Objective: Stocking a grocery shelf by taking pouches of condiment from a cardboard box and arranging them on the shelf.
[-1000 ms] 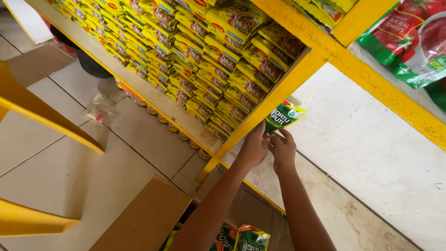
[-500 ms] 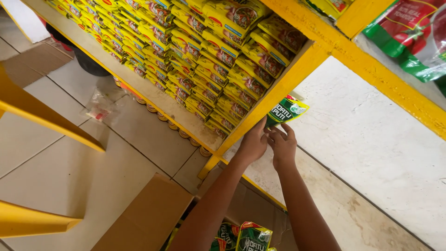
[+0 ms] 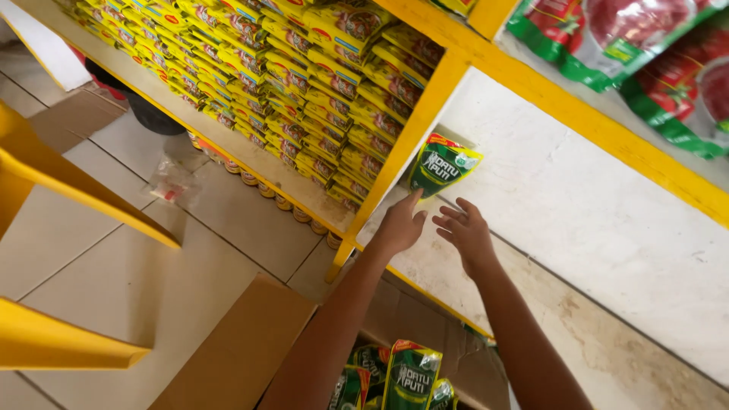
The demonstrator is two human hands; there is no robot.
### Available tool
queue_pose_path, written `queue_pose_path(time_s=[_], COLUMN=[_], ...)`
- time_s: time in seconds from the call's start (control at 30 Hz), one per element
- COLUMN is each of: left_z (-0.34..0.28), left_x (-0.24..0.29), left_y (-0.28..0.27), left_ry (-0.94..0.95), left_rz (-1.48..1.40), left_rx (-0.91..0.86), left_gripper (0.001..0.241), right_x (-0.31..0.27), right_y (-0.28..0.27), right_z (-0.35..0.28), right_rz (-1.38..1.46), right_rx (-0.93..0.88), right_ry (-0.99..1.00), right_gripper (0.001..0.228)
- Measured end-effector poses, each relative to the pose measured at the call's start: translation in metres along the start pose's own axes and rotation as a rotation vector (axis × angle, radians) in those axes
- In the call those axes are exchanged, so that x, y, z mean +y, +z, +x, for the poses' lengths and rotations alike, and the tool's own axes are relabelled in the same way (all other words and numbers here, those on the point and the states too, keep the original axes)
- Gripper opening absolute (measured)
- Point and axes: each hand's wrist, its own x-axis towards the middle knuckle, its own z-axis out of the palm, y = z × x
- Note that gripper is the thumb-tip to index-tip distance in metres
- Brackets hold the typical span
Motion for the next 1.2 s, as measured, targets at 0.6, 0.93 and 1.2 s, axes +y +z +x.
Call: queue_pose_path(time_s=[0.6,0.93,1.2], left_z=[-0.163,-0.252,-0.260], left_x=[0.042,-0.067,-0.075], left_y=[0.006,0.040,0.039], left_ry=[-0.534,-0.945,-0.943], left_rz=[0.182,0.229,0.121], left_rx=[-0.965,-0.948,-0.889], left_gripper=[0.046,0.054,0.038], right_x=[0.124,0.195,0.216], right_y=[-0.095,-0.084,-0.086], right_z=[-0.230,-0.271,-0.272], right_rz=[-0.151,-0.136,-0.223], right_rx=[-0.558,-0.564,-0.605], right_ry=[0.338,0.593,0.525], right_gripper=[0.035,0.042,0.040])
